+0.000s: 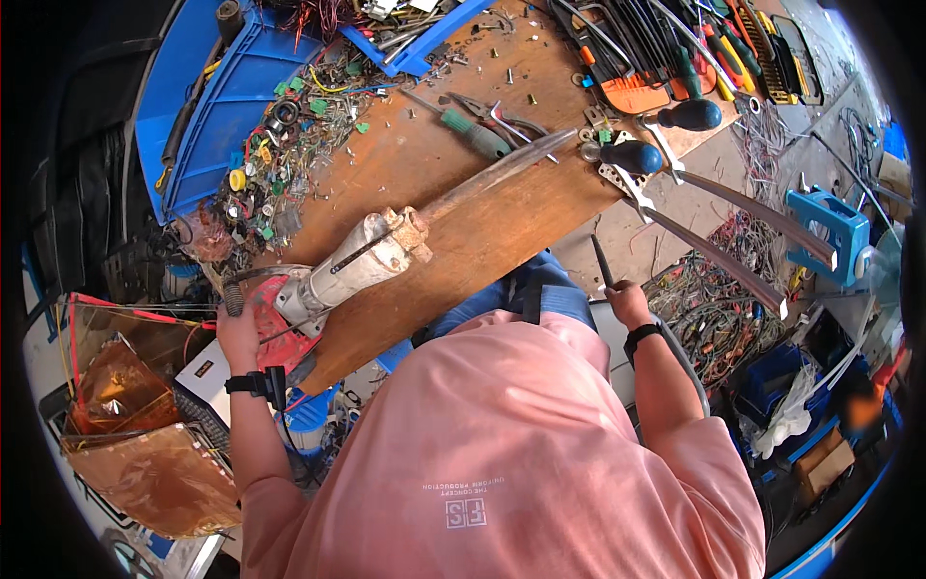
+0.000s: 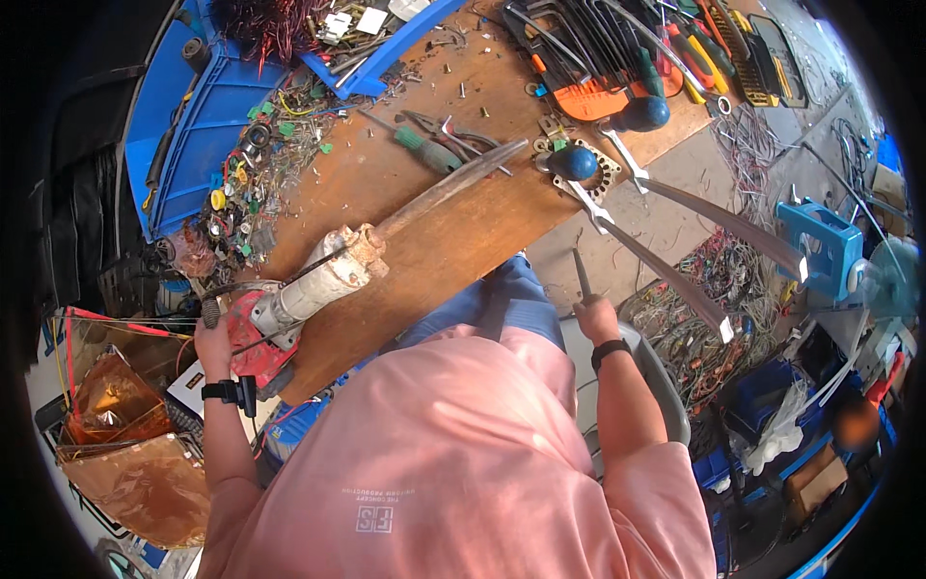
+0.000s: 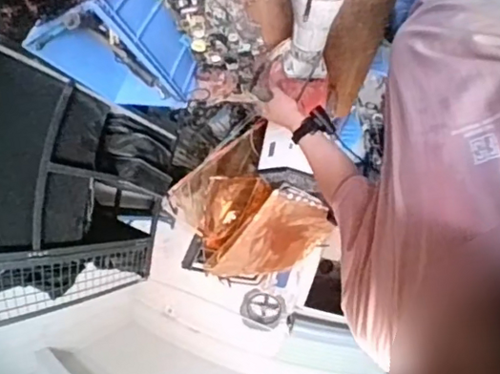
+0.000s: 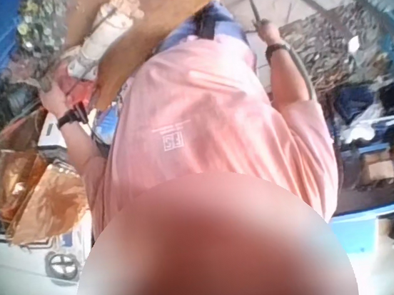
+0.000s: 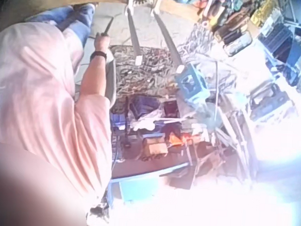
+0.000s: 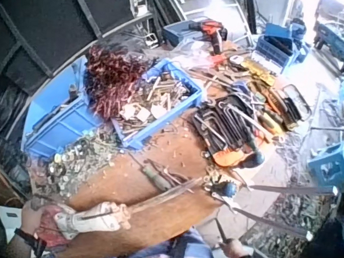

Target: Using various tools like screwdrivers and wrenches to disassemble a mechanical part of a machine.

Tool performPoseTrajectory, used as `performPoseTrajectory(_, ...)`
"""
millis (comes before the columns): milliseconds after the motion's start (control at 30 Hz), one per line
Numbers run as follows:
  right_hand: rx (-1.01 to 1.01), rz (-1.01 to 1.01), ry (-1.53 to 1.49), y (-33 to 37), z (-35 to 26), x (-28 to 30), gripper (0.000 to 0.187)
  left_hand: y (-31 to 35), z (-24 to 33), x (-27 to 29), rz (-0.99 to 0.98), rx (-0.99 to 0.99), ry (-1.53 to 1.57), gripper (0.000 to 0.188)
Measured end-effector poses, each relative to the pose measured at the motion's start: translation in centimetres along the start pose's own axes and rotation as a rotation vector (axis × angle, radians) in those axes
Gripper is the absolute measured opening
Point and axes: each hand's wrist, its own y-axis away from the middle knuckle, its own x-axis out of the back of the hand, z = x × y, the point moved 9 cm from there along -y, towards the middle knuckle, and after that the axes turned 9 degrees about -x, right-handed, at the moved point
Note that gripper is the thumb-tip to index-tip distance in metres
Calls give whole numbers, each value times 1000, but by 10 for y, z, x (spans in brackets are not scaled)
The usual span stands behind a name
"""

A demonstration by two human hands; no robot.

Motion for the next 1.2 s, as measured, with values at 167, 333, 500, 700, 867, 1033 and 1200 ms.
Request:
performPoseTrajectory(167, -8, 83, 663, 30, -32, -11, 24, 2, -1, 1, -6, 23, 78, 47)
performPoseTrajectory(333, 120, -56, 771, 28, -46, -49, 26, -2, -11, 4, 107, -47, 54, 53)
performPoseTrajectory(500, 34, 1, 811, 28, -56, -28, 27, 4, -7, 3, 105, 23, 117, 49)
performPoseTrajectory(700, 47, 3, 837, 19, -62, -34, 28, 9, 2, 9, 110, 53, 31, 39)
performPoseTrajectory(867, 112, -58, 899, 18, -77, -57, 26, 7, -2, 9, 113, 37, 9, 41)
performPoseTrajectory(1033, 78, -5, 870, 19, -78, -38, 25, 6, 2, 11, 108, 47, 40, 41)
performPoseTrajectory(1200, 34, 8, 814, 16, -88, -14, 27, 6, 0, 10, 103, 68, 5, 33)
